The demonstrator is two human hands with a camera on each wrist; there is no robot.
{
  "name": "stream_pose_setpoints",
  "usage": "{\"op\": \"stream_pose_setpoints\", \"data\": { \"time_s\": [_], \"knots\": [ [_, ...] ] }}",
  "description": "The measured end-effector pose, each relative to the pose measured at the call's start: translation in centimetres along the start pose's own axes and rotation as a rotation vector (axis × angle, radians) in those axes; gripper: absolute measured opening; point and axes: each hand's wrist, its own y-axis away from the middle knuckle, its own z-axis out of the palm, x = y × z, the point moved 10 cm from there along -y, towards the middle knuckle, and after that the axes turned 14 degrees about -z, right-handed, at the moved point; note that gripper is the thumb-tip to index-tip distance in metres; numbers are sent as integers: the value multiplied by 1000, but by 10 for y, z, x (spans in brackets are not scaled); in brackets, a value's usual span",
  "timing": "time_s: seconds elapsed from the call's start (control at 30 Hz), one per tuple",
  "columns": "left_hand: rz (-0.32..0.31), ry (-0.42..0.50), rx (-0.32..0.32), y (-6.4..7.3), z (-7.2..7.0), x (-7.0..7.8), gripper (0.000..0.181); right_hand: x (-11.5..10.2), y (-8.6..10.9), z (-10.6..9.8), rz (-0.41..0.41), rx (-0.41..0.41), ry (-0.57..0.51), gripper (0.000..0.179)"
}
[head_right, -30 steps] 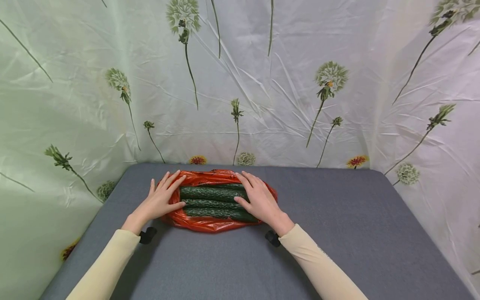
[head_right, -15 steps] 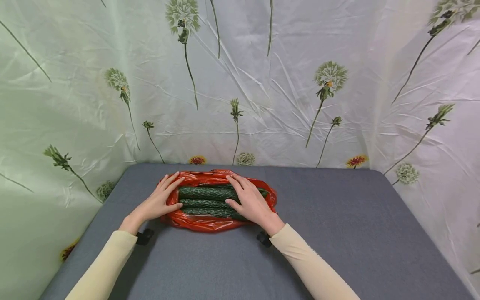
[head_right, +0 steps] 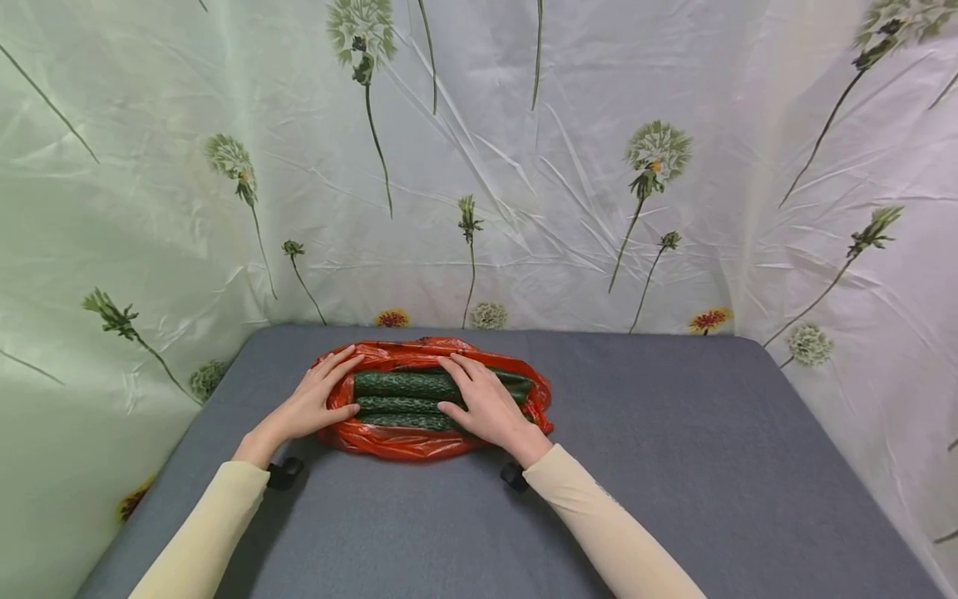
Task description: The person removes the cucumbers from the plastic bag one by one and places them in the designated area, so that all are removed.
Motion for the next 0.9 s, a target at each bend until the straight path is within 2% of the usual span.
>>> {"op": "stream_pose_setpoints", "data": {
  "time_s": [0.43, 0.67, 0.9],
  "knots": [
    [-3, 59, -14, 0, 2, -6, 75, -5, -17, 18, -71, -11, 17, 65],
    [16, 71, -9, 0, 4, -7, 75, -3, -20, 24, -53, -41, 3, 61],
    [26, 96, -2, 1, 4, -9, 76, -2, -24, 28, -44, -59, 36, 58]
  ]
}}
